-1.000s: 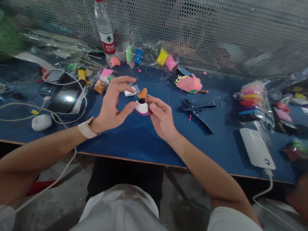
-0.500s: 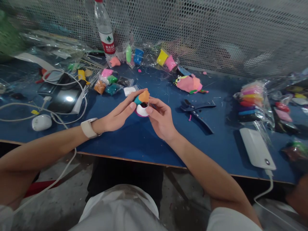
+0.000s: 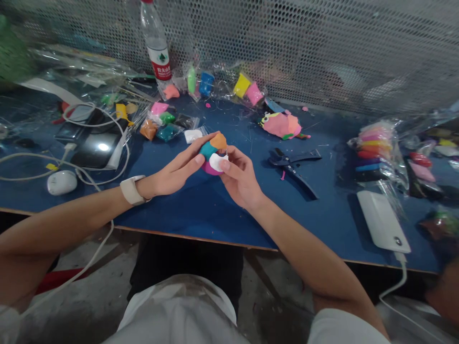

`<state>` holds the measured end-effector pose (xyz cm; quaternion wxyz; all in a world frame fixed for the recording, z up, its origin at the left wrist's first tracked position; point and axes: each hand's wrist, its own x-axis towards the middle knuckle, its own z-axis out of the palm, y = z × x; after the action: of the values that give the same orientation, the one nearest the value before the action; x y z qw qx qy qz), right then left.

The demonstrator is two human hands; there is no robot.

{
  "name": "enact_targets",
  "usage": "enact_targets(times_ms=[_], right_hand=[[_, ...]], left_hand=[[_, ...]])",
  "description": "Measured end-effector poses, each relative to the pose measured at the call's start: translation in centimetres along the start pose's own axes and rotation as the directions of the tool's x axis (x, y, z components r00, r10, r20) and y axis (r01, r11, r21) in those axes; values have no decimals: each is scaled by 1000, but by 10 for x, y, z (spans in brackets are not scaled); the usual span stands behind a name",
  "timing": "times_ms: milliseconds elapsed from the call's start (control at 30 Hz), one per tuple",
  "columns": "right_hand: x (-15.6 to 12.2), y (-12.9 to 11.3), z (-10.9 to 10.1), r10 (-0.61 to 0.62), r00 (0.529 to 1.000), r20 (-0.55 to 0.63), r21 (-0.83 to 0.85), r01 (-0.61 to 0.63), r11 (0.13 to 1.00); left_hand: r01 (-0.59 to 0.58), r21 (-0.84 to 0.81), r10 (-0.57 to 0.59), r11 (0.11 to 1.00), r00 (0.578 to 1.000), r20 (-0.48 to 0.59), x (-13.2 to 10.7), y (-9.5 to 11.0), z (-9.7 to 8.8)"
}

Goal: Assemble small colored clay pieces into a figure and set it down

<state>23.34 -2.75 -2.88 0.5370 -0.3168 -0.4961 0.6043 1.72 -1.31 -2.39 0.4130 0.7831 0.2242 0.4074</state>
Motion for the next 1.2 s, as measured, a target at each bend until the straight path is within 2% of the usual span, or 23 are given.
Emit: enact_targets(times_ms=[267, 500, 633, 833, 933, 1000, 1100, 1200], right_hand=[[-3, 2, 0, 15, 1000, 3, -34, -15, 999], [-4, 1, 1, 42, 999, 34, 0, -42, 999], [-4, 2, 2, 36, 999, -5, -11, -36, 999], [6, 5, -7, 56, 998, 6, -73, -55, 996], [15, 3, -17, 60, 995, -76, -131, -70, 989], [19, 0, -23, 115, 987, -108, -163, -132, 978], [22, -3, -24, 207, 973, -106, -168, -223, 960], [20, -4, -23, 280, 958, -58, -191, -286, 939]], left_hand=[[-24, 20, 23, 1000, 1000, 18, 1, 0, 2], [-70, 108, 71, 992, 997, -5, 0, -5, 3], [-41, 97, 41, 994, 999, -2, 0, -4, 5], [23, 71, -16, 997, 995, -98, 5, -14, -6], [120, -54, -124, 991, 988, -87, 8, -20, -18], [232, -96, -240, 968, 967, -82, 10, -20, -24], [353, -34, -354, 935, 935, -3, 12, -16, -30], [370, 132, -381, 920, 922, 72, 14, -13, -33]])
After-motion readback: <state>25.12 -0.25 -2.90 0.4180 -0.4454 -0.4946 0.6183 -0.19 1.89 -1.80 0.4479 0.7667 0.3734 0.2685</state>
